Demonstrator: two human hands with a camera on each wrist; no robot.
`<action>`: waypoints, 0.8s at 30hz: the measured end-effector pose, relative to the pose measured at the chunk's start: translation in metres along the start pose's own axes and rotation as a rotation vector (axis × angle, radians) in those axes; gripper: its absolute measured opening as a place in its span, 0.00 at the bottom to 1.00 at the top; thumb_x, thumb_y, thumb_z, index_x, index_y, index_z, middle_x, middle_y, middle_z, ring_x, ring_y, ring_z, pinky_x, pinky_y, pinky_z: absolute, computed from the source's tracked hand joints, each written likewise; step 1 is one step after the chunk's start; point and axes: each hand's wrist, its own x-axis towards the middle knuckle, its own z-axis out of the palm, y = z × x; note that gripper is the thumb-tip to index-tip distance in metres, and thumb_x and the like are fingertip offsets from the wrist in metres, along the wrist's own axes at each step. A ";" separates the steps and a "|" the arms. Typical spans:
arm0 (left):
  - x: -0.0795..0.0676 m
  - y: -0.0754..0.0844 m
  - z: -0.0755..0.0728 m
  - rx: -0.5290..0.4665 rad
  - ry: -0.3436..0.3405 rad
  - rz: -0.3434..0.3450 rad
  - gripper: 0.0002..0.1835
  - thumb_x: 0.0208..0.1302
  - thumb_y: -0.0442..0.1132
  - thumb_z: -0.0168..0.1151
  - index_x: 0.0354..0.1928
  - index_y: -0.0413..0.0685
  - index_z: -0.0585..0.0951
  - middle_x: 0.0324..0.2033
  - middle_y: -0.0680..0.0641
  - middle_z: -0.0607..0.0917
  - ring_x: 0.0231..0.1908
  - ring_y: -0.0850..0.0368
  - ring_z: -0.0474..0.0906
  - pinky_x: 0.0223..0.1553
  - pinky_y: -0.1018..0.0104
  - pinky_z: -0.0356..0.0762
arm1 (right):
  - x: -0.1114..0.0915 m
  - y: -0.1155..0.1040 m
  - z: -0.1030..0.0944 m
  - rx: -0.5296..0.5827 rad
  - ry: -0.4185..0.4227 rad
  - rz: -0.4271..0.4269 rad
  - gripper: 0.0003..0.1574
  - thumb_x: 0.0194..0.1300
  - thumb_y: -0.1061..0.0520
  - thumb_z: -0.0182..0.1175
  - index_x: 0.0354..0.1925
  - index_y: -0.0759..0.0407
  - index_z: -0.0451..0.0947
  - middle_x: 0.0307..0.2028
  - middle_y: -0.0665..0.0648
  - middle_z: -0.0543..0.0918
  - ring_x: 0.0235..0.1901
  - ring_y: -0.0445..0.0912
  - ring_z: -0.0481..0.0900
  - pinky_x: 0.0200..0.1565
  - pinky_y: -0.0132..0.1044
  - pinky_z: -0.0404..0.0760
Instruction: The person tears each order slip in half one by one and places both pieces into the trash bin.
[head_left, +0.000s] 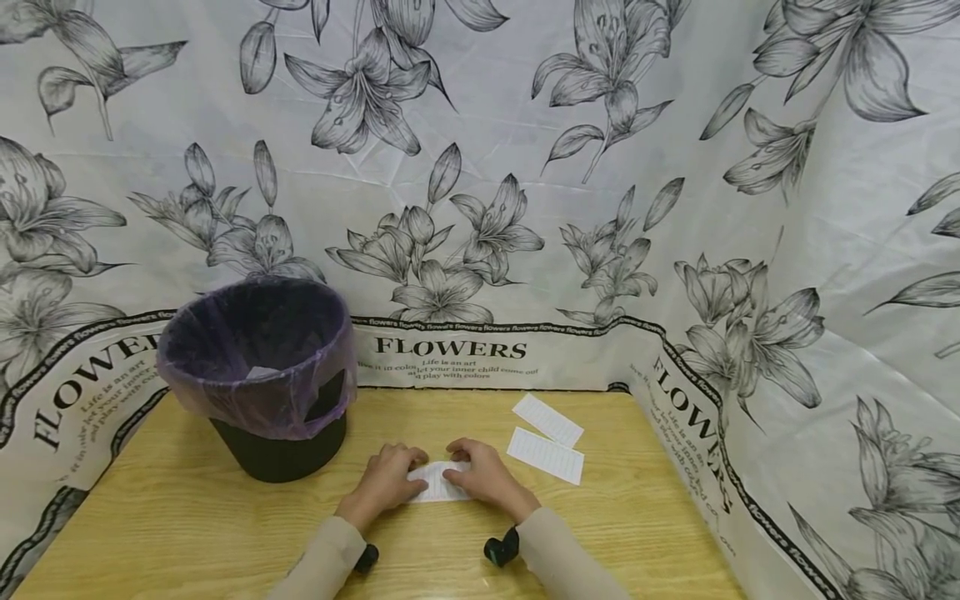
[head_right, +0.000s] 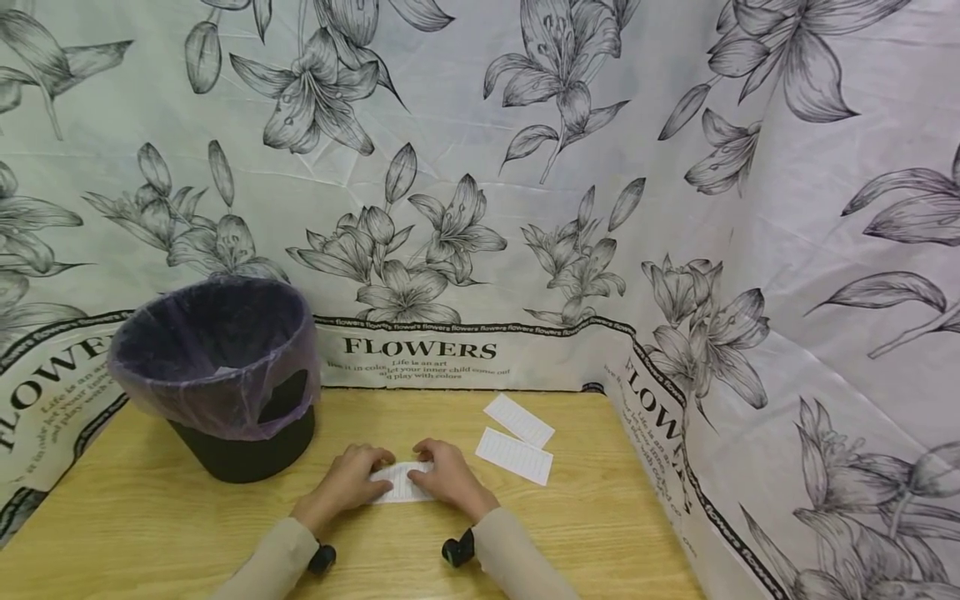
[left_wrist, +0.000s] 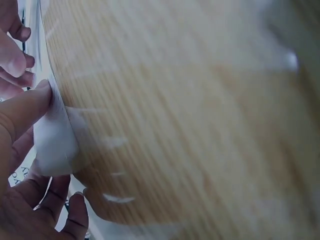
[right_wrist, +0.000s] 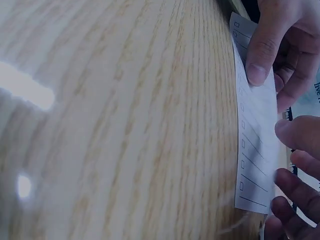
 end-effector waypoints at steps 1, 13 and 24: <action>0.000 0.000 0.001 -0.005 0.001 0.002 0.16 0.56 0.43 0.79 0.47 0.49 0.88 0.36 0.52 0.81 0.42 0.51 0.75 0.45 0.46 0.74 | 0.001 0.001 0.001 -0.016 -0.001 0.002 0.23 0.68 0.58 0.68 0.57 0.67 0.80 0.51 0.63 0.85 0.54 0.57 0.83 0.57 0.52 0.81; -0.004 -0.003 0.005 -0.055 0.033 0.008 0.13 0.56 0.42 0.79 0.43 0.53 0.85 0.39 0.52 0.82 0.45 0.49 0.76 0.47 0.42 0.75 | 0.012 0.008 0.011 -0.095 0.038 -0.069 0.08 0.64 0.58 0.71 0.41 0.61 0.89 0.41 0.58 0.88 0.45 0.52 0.84 0.49 0.43 0.83; -0.008 -0.004 0.004 -0.075 0.041 0.003 0.18 0.54 0.42 0.81 0.45 0.53 0.84 0.45 0.49 0.84 0.48 0.48 0.77 0.50 0.40 0.75 | 0.007 0.005 0.013 -0.010 0.027 -0.030 0.06 0.70 0.58 0.66 0.38 0.56 0.89 0.41 0.54 0.90 0.47 0.50 0.87 0.49 0.42 0.84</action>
